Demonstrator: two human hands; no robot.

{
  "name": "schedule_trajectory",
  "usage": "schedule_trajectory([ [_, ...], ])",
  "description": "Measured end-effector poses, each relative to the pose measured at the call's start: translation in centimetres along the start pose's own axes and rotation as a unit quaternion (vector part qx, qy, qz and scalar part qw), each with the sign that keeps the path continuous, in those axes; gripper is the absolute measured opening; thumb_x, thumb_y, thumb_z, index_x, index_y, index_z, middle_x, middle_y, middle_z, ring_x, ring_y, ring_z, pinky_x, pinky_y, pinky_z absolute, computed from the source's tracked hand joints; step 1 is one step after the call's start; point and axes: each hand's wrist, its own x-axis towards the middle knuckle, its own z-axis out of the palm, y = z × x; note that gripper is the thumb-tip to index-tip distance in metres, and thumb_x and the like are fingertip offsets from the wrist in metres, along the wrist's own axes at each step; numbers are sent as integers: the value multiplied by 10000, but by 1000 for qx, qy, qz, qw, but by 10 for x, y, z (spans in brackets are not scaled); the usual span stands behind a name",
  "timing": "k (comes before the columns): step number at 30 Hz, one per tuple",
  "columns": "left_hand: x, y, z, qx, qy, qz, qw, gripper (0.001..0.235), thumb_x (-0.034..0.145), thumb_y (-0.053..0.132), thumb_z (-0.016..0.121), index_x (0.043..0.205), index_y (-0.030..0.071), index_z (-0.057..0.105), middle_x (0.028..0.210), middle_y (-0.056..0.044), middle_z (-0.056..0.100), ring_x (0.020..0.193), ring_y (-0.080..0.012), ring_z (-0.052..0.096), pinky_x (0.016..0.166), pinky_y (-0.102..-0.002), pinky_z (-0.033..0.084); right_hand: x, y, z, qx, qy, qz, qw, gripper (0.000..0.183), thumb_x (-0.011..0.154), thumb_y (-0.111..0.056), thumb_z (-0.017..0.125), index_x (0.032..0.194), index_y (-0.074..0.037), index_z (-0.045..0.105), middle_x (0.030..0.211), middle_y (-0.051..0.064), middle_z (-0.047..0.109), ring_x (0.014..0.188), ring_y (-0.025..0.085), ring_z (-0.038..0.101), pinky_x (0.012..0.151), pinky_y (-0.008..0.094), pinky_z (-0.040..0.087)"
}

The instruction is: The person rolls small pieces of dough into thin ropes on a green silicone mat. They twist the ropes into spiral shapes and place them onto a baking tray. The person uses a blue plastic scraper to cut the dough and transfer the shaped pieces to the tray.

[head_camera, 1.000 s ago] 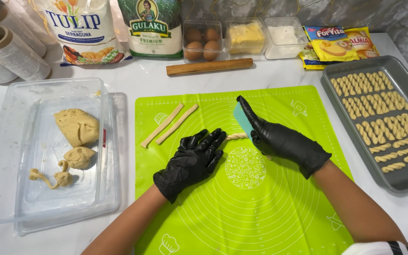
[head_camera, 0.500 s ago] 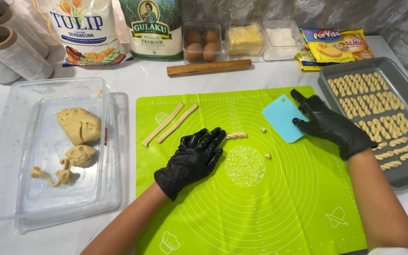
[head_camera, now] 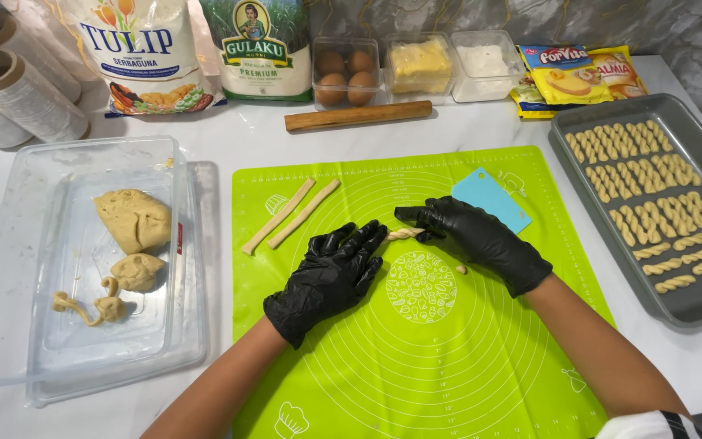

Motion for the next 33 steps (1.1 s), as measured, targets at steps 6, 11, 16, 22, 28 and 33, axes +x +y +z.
schedule_trajectory([
  [6, 5, 4, -17, -45, -53, -54, 996, 699, 1036, 491, 431, 1664, 330, 168, 1695, -2, 245, 1492, -321, 327, 1140, -492, 295, -2, -64, -29, 86, 47, 45, 994, 261, 869, -176, 813, 1127, -219, 813, 1034, -10, 756, 1047, 198, 754, 950, 337, 580],
  [11, 7, 4, -20, -45, -86, -62, 993, 708, 1031, 497, 432, 1663, 341, 154, 1691, -1, 228, 1500, -318, 305, 1146, -495, 276, -12, -76, -66, 84, 69, -36, 993, 175, 873, -122, 809, 1046, -139, 827, 987, 67, 763, 990, 239, 753, 894, 365, 594],
  [16, 5, -1, -4, -32, -83, -60, 994, 695, 1030, 508, 429, 1657, 329, 189, 1664, -4, 273, 1488, -307, 316, 1137, -484, 284, -65, -78, -126, 58, 86, 17, 994, 190, 944, -143, 706, 1085, -122, 831, 1052, 133, 780, 996, 265, 774, 897, 397, 604],
  [22, 2, -7, 16, 36, 117, 30, 992, 627, 990, 475, 542, 1552, 212, 456, 1560, -45, 510, 1281, -355, 558, 1026, -537, 425, -165, -49, -187, -33, 154, 318, 935, 276, 951, -163, 656, 1184, -158, 803, 1264, 30, 769, 1126, 164, 684, 978, 348, 539],
  [28, 2, -6, 11, -3, 30, -26, 999, 665, 984, 520, 482, 1593, 273, 378, 1617, -1, 421, 1351, -378, 462, 1083, -595, 349, -258, -3, -211, -110, 219, 510, 824, 261, 991, -207, 685, 1223, -234, 802, 1299, 55, 721, 1125, 255, 652, 873, 436, 454],
  [33, 2, -7, 17, 34, 61, -29, 997, 666, 963, 522, 509, 1577, 282, 416, 1589, 16, 472, 1331, -353, 505, 1071, -567, 384, -303, 25, -217, -94, 195, 590, 778, 269, 996, -248, 660, 1198, -227, 836, 1188, 30, 784, 1093, 175, 686, 964, 357, 435],
])
